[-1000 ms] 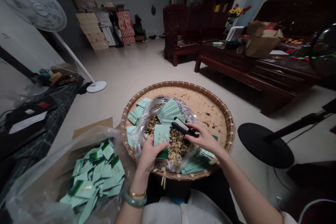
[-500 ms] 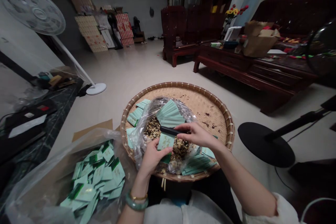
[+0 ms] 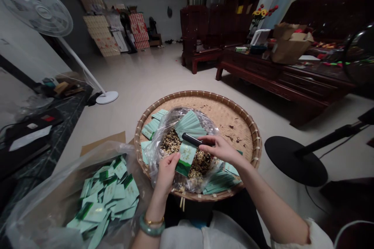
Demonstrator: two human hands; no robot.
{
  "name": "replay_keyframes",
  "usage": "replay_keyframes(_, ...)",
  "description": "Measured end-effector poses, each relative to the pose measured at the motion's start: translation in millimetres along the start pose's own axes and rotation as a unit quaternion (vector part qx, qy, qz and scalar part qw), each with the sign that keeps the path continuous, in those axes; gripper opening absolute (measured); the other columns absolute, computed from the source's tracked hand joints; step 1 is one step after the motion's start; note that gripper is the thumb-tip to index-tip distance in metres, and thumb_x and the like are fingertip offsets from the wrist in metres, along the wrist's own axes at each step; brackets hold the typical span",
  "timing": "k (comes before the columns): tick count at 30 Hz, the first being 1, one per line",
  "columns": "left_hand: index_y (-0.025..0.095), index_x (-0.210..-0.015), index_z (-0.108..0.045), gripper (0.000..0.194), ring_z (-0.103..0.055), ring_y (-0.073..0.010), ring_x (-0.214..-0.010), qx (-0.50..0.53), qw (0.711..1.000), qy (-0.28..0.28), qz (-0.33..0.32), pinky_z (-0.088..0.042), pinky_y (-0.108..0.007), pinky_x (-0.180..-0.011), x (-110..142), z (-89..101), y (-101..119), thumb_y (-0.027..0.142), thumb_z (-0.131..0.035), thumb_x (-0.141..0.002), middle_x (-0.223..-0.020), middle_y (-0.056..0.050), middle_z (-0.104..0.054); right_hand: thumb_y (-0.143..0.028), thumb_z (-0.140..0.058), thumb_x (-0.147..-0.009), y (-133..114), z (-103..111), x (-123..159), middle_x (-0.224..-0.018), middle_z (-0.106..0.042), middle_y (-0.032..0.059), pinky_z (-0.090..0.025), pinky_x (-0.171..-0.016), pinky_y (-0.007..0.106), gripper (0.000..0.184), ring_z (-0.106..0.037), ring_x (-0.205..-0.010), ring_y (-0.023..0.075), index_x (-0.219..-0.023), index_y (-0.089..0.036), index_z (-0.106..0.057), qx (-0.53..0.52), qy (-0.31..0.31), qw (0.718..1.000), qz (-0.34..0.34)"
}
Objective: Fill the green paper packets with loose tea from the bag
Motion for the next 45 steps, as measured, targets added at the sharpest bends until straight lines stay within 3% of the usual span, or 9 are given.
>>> replay_keyframes(10, 0.013, -0.077, -0.075, 0.031, -0.058, -0.0166, -0.065, -0.103, 0.99, 0.057, -0.07, -0.045, -0.024, -0.061, 1.1, 9.0, 10.9, 0.042, -0.067, -0.069, -0.069, -0.003, -0.069, -0.043, -0.064, -0.075, 7.1, 13.2, 7.7, -0.081, -0.066, 0.0044, -0.043, -0.05, 0.023, 0.049, -0.057, -0.064, 0.0134, -0.115, -0.015, -0.062, -0.034, -0.001, 0.999, 0.003)
replay_keyframes(14, 0.013, -0.072, -0.074, 0.028, -0.059, -0.0166, -0.064, -0.108, 0.991, 0.043, -0.061, -0.045, -0.024, -0.06, 0.7, 6.8, 10.7, 0.04, -0.07, -0.067, -0.069, -0.004, -0.07, -0.039, -0.068, -0.072, 1.3, 7.5, 7.5, -0.097, -0.069, 0.007, -0.05, -0.07, 0.03, 0.042, -0.062, -0.083, 0.0192, -0.108, -0.016, -0.067, 0.018, -0.02, 0.999, 0.038)
replay_keyframes(17, 0.014, -0.069, -0.072, 0.026, -0.059, -0.0157, -0.06, -0.103, 0.993, 0.03, -0.048, -0.045, -0.024, -0.058, 1.7, 3.8, 10.5, 0.039, -0.071, -0.066, -0.066, -0.004, -0.069, -0.034, -0.066, -0.074, -1.9, 2.8, 4.7, -0.095, -0.071, 0.0064, -0.049, -0.079, 0.033, 0.032, -0.064, -0.087, 0.0215, -0.101, -0.016, -0.069, 0.033, -0.001, 0.997, 0.063)
replay_keyframes(26, 0.014, -0.076, -0.073, 0.027, -0.063, -0.0161, -0.061, -0.045, 0.999, 0.019, -0.016, -0.048, -0.023, -0.057, -0.5, -7.5, 18.6, 0.033, -0.078, -0.058, -0.067, -0.004, -0.071, -0.033, -0.065, -0.075, 3.5, -9.5, 3.6, -0.097, -0.072, 0.0065, -0.051, -0.076, 0.033, 0.032, -0.064, -0.089, 0.0224, -0.101, -0.016, -0.069, 0.022, 0.003, 0.996, 0.084)
replay_keyframes(32, 0.013, -0.063, -0.069, 0.028, -0.055, -0.0103, -0.051, -0.006, 0.998, 0.058, -0.005, -0.042, -0.019, -0.05, -3.8, 2.0, 11.2, 0.038, -0.08, -0.054, -0.055, 0.0, -0.065, -0.041, -0.062, -0.075, 8.7, 1.7, 7.6, -0.087, -0.07, 0.0058, -0.049, -0.055, 0.026, 0.046, -0.062, -0.068, 0.0166, -0.113, -0.015, -0.064, -0.025, 0.038, 0.999, 0.028)
replay_keyframes(38, 0.013, -0.062, -0.07, 0.028, -0.055, -0.0109, -0.052, 0.0, 0.998, 0.055, -0.001, -0.042, -0.02, -0.051, -4.1, 1.6, 10.2, 0.037, -0.081, -0.053, -0.056, 0.0, -0.064, -0.033, -0.067, -0.073, -1.9, -7.1, 9.5, -0.099, -0.071, 0.0064, -0.05, -0.081, 0.035, 0.031, -0.064, -0.09, 0.0226, -0.1, -0.018, -0.07, 0.022, 0.034, 0.996, 0.084)
replay_keyframes(42, 0.013, -0.062, -0.07, 0.026, -0.055, -0.0103, -0.053, 0.021, 0.997, 0.069, 0.001, -0.042, -0.02, -0.052, -3.8, 4.4, 14.1, 0.034, -0.081, -0.052, -0.057, 0.0, -0.065, -0.036, -0.067, -0.072, 3.0, -7.9, 7.7, -0.095, -0.072, 0.0075, -0.052, -0.075, 0.035, 0.037, -0.065, -0.084, 0.0223, -0.103, -0.016, -0.068, -0.007, 0.051, 0.997, 0.064)
replay_keyframes(45, 0.013, -0.067, -0.07, 0.025, -0.058, -0.0104, -0.055, 0.102, 0.988, 0.118, 0.016, -0.045, -0.02, -0.056, -4.8, 13.4, 13.6, 0.029, -0.082, -0.052, -0.061, 0.001, -0.068, -0.04, -0.064, -0.075, 13.8, -0.8, 10.2, -0.093, -0.071, 0.0074, -0.052, -0.069, 0.032, 0.044, -0.065, -0.079, 0.0205, -0.111, -0.015, -0.064, -0.017, 0.043, 0.998, 0.041)
Point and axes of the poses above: each hand's wrist, its own x-axis away from the middle knuckle, its own z-axis out of the back of the hand, y = z × x, the point moved 6 cm from there along -x, towards the middle knuckle
